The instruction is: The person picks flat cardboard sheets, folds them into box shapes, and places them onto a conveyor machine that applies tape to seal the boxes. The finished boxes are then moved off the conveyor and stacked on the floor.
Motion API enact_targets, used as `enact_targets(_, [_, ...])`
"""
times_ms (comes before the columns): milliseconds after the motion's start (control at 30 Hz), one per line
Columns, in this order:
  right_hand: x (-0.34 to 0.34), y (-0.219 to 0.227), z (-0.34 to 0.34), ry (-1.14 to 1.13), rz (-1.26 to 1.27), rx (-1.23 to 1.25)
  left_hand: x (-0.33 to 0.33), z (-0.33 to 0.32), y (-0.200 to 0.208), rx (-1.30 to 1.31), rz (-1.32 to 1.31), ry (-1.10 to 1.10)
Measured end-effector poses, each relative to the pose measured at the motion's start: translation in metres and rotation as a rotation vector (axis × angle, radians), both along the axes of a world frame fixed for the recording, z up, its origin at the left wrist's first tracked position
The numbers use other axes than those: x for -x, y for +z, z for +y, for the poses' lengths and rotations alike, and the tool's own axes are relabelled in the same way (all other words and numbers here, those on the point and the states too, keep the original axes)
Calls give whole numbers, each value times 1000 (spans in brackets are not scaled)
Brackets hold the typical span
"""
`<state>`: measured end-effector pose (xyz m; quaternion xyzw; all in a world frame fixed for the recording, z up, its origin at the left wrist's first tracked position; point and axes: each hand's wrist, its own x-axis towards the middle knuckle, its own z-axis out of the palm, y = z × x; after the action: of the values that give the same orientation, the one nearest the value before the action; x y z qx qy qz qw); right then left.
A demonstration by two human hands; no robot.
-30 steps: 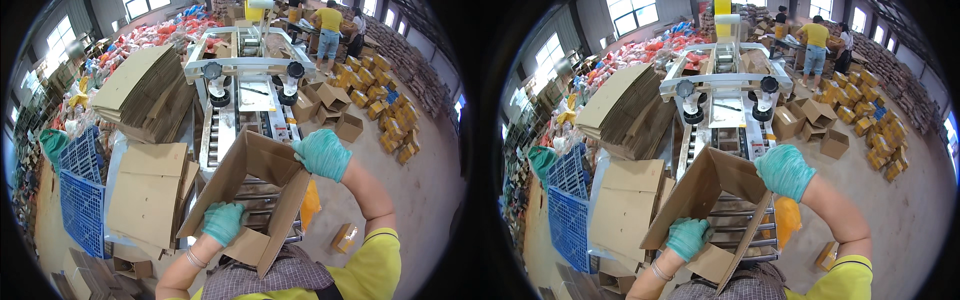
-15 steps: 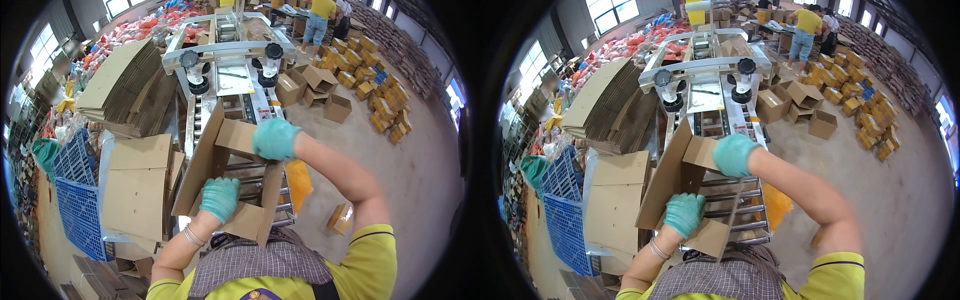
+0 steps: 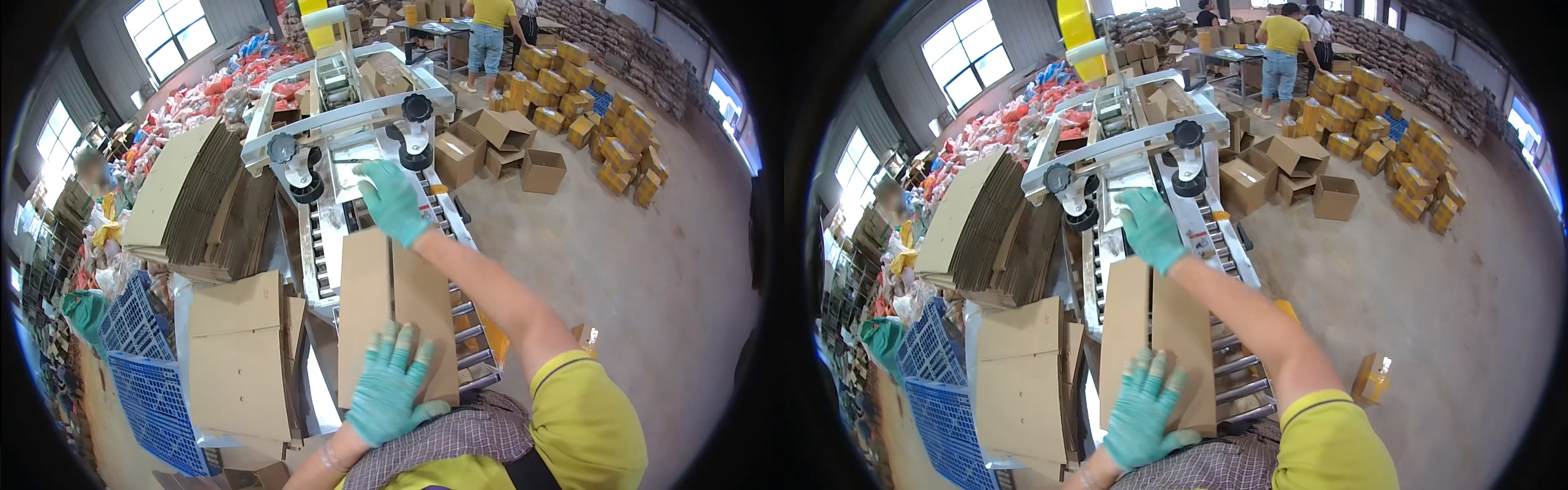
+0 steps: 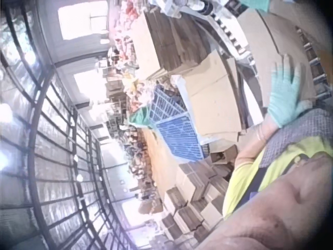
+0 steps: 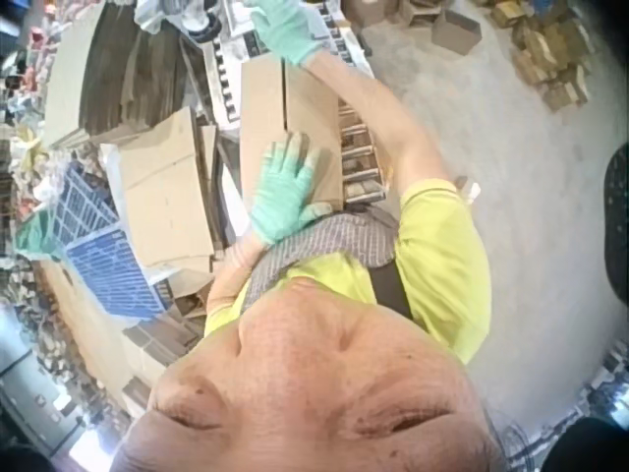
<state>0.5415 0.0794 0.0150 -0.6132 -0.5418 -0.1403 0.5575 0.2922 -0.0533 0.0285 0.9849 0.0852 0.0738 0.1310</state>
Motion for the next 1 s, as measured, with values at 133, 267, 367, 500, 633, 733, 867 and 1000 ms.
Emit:
enact_targets(133, [-88, -24, 90, -124, -385, 621, -19, 11, -3, 12, -17, -44])
enact_targets(267, [-74, -12, 112, -190, -541, 561, -32, 32, -3, -16, -26, 8])
enact_targets(367, [-83, -19, 127, -182, -686, 592, -44, 51, 0, -31, -4, 4])
enact_targets(500, [-91, -18, 115, -117, -666, 567, -53, 59, 4, -20, 12, 22])
enact_targets(633, [-83, -6, 109, 80, -651, 686, -58, 58, 3, 19, -8, 61])
enact_targets(733, [-91, -5, 124, 163, -583, 701, -62, 59, 3, 21, -13, 59])
enact_targets(867, [-99, -12, 115, 106, -488, 631, -77, 61, 10, -6, 10, 82])
enact_targets(1000, [-152, -9, 44, 688, 326, 326, -79, 56, 10, -63, 91, 119])
